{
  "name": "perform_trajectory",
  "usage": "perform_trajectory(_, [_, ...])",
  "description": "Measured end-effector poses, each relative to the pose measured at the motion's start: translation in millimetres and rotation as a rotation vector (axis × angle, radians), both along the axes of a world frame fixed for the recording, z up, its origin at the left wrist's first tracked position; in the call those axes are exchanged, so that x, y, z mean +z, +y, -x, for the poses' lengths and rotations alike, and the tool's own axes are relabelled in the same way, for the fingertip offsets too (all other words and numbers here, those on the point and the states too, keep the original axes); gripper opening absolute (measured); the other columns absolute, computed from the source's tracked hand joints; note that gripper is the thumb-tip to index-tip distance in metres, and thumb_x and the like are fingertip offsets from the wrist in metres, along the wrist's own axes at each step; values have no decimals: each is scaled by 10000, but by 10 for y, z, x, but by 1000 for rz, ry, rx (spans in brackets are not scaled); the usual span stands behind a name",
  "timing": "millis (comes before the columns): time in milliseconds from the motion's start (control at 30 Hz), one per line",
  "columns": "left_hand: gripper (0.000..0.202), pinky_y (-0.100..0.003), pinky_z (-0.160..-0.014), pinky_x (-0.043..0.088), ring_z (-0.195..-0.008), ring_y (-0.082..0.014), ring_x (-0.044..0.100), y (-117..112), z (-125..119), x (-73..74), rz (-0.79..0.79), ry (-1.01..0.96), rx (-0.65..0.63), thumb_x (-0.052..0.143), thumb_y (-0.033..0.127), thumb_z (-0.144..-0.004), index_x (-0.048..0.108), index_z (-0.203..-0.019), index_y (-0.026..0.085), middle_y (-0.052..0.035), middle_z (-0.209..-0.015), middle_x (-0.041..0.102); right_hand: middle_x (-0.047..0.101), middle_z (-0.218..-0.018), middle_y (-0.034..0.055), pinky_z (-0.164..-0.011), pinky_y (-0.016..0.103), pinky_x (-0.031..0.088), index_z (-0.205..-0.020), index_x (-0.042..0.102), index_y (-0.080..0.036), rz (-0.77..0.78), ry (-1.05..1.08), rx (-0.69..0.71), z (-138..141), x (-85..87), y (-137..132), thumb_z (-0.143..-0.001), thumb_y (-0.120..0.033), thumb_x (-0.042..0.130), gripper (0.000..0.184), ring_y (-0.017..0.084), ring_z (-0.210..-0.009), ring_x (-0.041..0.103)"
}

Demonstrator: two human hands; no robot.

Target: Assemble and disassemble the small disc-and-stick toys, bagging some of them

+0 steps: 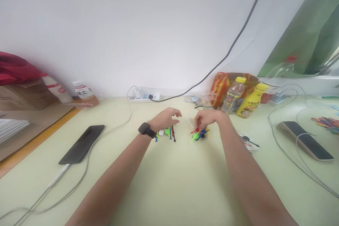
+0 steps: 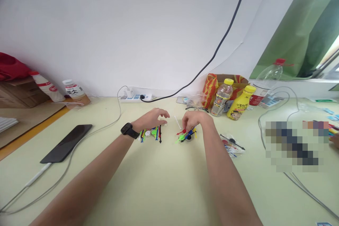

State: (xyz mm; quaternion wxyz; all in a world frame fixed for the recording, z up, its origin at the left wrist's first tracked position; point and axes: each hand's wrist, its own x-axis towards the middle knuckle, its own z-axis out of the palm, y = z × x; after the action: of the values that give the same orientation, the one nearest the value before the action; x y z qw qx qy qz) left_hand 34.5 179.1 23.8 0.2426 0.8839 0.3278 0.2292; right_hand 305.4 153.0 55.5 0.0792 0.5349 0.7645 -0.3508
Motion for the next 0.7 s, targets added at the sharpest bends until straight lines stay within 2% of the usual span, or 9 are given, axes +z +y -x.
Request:
perform_trajectory(167, [112,-383,-892,510,-924,-279,650,-20,-47,-87,-23,55,13,741,297,-764,772,-851,233,-68,-903,738,760,-824,19,-610,248,447,-914,788,-198,20,108,3,-17,67,-34,-618,-217,777,297,189,-756,674])
perform_trajectory(267, [165,-391,-924,503,-965,-283,643,-65,-93,-95,-49,20,18,741,324,-791,767,-930,238,-67,-939,745,758,-849,34,-633,254,462,-961,766,-200,4,178,-31,-53,142,-83,-665,-207,760,296,194,-775,673])
perform_trajectory(367, [285,-405,-953,507,-1020,-277,645,-116,-138,-1,-46,-80,42,727,372,-844,745,-1100,246,-75,-1090,748,756,-900,54,-661,267,482,-999,744,-201,-59,332,-116,-54,197,-126,-733,-215,735,267,191,-792,666])
perform_trajectory(433, [261,-397,-939,521,-1016,-256,662,-153,-175,97,-30,-167,42,648,387,-925,733,-1123,240,-76,-1148,744,742,-878,51,-658,270,485,-1001,720,-191,-101,496,-178,-14,208,-137,-755,-219,736,247,171,-751,647])
perform_trajectory(567, [253,-348,-887,562,-973,-206,702,-242,-275,245,15,-352,-12,590,411,-987,703,-1107,219,-66,-1104,747,695,-763,16,-658,269,503,-969,676,-183,-108,815,-286,137,186,-117,-761,-231,771,233,141,-676,623])
perform_trajectory(700, [234,-348,-903,590,-939,-188,715,-297,-338,267,25,-458,-44,650,384,-965,683,-1100,196,-76,-1077,741,730,-799,48,-729,293,556,-916,669,-177,-64,983,-343,255,162,-90,-786,-299,788,215,151,-714,669])
